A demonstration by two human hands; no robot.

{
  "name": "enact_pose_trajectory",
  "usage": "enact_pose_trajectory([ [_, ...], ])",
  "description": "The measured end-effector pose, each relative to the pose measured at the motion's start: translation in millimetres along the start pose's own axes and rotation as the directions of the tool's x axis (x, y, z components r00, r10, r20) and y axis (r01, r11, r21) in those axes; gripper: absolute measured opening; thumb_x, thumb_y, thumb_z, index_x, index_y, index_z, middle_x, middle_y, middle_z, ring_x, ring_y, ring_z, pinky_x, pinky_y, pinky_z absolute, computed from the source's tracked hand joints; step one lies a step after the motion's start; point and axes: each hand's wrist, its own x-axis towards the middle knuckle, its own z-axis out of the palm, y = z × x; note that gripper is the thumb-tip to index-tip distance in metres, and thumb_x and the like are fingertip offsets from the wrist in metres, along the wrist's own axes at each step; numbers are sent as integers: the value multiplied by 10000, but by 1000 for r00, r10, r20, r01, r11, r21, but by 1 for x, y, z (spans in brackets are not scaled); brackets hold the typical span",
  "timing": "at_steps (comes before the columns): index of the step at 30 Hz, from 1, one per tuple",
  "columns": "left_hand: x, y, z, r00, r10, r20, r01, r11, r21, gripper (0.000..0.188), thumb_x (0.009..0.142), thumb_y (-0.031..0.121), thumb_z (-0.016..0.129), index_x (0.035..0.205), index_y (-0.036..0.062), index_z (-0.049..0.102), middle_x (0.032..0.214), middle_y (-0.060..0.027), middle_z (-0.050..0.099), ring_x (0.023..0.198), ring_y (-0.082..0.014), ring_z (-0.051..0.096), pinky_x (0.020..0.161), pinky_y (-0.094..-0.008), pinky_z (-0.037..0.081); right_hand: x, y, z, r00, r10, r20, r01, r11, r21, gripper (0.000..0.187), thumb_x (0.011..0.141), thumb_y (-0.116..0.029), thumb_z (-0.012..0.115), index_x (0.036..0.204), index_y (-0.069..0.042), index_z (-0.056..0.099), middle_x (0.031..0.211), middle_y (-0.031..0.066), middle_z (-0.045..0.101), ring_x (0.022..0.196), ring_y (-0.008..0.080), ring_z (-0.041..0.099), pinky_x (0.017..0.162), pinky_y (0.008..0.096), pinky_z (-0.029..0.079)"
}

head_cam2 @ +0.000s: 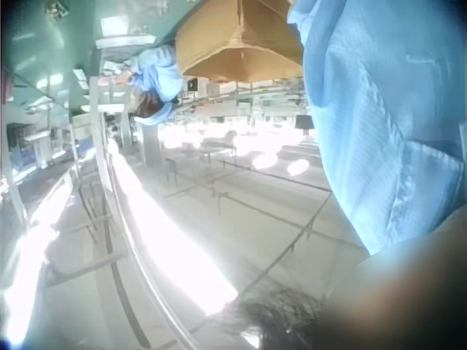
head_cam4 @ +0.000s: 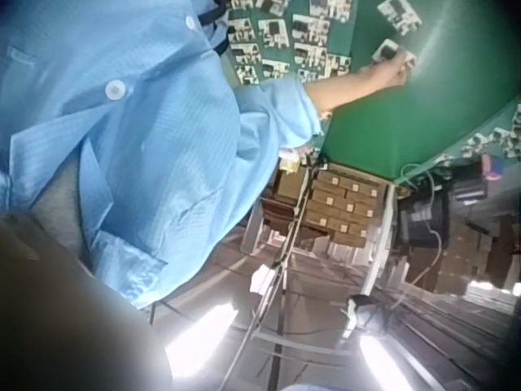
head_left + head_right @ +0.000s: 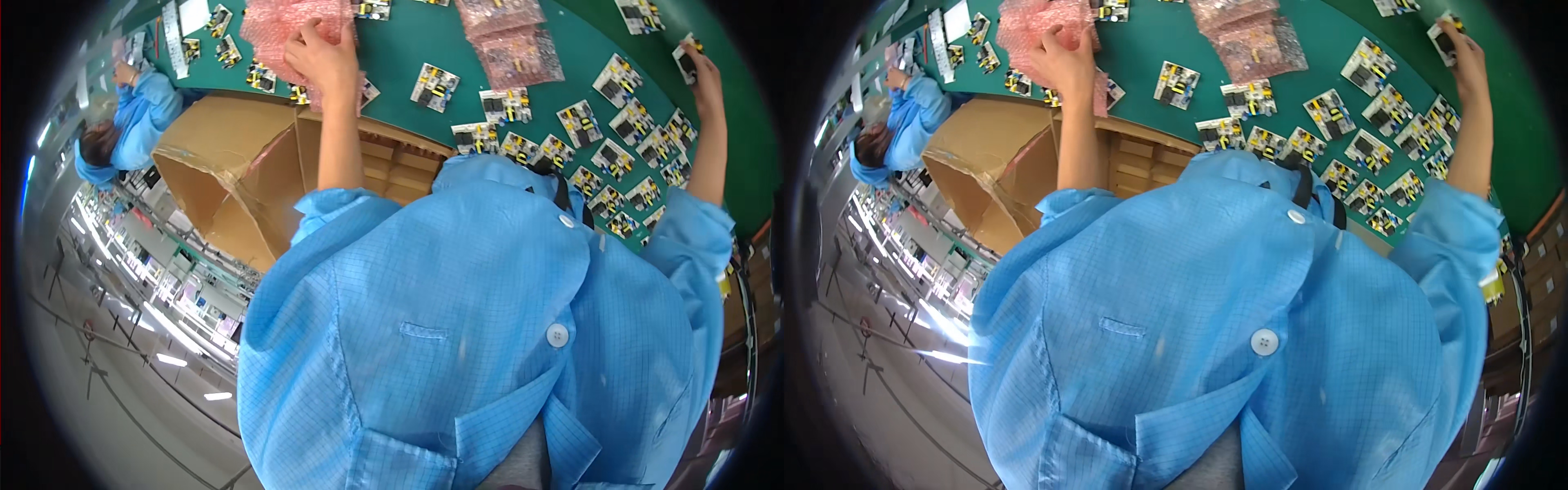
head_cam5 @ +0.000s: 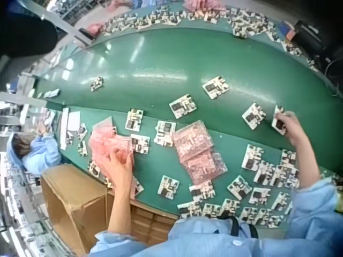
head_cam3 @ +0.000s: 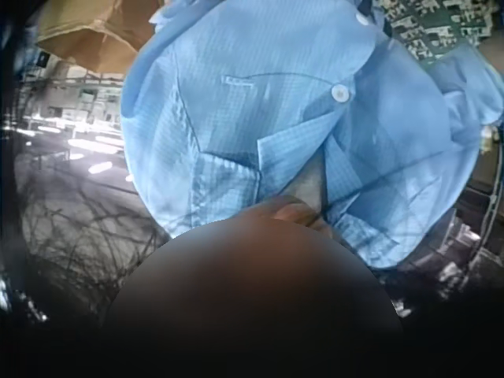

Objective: Packaging electronic components into anti-static bags and then into a cardboard box.

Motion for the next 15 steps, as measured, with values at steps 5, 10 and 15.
enact_pose_trajectory([
  [5, 16, -3, 4, 988, 139, 66, -152, 948, 280, 199, 738, 310, 722, 872, 165, 694, 1057, -168, 535, 1032, -372, 468, 870, -487, 370, -121, -1, 44, 993, -90, 82, 92, 995, -25, 816, 761, -336, 784, 1369, 35, 384, 1160, 118, 586, 1052, 197, 570, 916, 306, 433],
  [10, 26, -12, -3, 965, 260, 26, -261, 952, 160, 146, 720, 270, 719, 807, 154, 716, 1028, -147, 586, 1007, -366, 511, 845, -476, 415, -199, 7, 85, 986, -4, 164, -25, 984, 175, 588, 828, -278, 742, 1313, -62, 490, 1177, 86, 602, 1096, 171, 539, 952, 295, 378],
  [15, 14, 71, -31, 894, 388, -225, -387, 921, 47, 92, 699, 176, 745, 769, 148, 692, 999, -85, 607, 962, -325, 533, 845, -442, 430, -211, 33, 63, 993, 94, 74, -117, 894, 433, 441, 861, -293, 713, 1216, -97, 541, 1089, -34, 596, 825, 67, 482, 651, 236, 324],
])
